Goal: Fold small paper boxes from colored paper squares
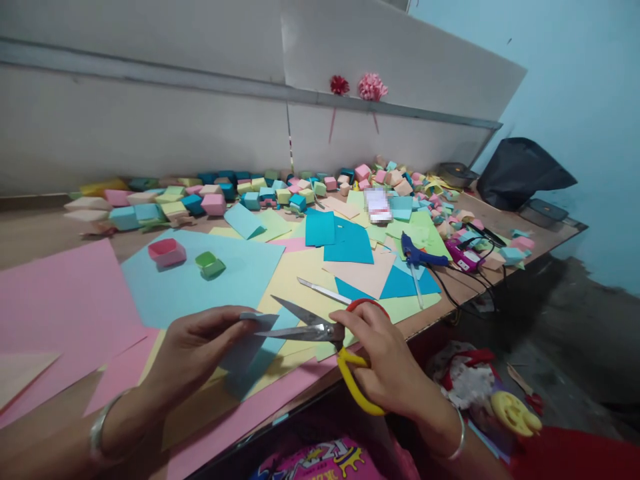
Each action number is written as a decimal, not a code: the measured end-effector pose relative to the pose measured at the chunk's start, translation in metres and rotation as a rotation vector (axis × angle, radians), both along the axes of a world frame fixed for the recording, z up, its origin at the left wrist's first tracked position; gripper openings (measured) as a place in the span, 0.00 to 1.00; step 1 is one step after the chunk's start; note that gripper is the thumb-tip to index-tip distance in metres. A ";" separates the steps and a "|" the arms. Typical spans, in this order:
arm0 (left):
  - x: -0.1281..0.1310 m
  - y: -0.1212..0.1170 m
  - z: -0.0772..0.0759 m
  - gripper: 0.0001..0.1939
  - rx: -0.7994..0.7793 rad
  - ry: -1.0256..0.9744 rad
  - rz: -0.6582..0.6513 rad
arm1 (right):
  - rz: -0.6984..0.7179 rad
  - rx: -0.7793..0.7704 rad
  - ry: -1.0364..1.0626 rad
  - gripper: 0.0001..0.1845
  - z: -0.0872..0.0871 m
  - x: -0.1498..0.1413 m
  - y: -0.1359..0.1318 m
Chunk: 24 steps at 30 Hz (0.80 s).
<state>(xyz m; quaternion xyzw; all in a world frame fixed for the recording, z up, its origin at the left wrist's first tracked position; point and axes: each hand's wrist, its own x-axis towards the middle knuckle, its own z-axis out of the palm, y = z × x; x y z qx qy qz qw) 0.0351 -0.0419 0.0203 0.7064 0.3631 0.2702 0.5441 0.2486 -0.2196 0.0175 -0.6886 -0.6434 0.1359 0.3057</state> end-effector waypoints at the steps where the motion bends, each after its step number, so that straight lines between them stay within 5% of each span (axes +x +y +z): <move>1: 0.000 0.000 0.001 0.09 0.014 0.003 -0.009 | 0.008 -0.012 0.011 0.33 -0.001 -0.002 0.001; 24: 0.000 0.001 -0.003 0.06 0.086 -0.050 -0.153 | 0.088 -0.096 0.056 0.34 -0.003 -0.010 0.009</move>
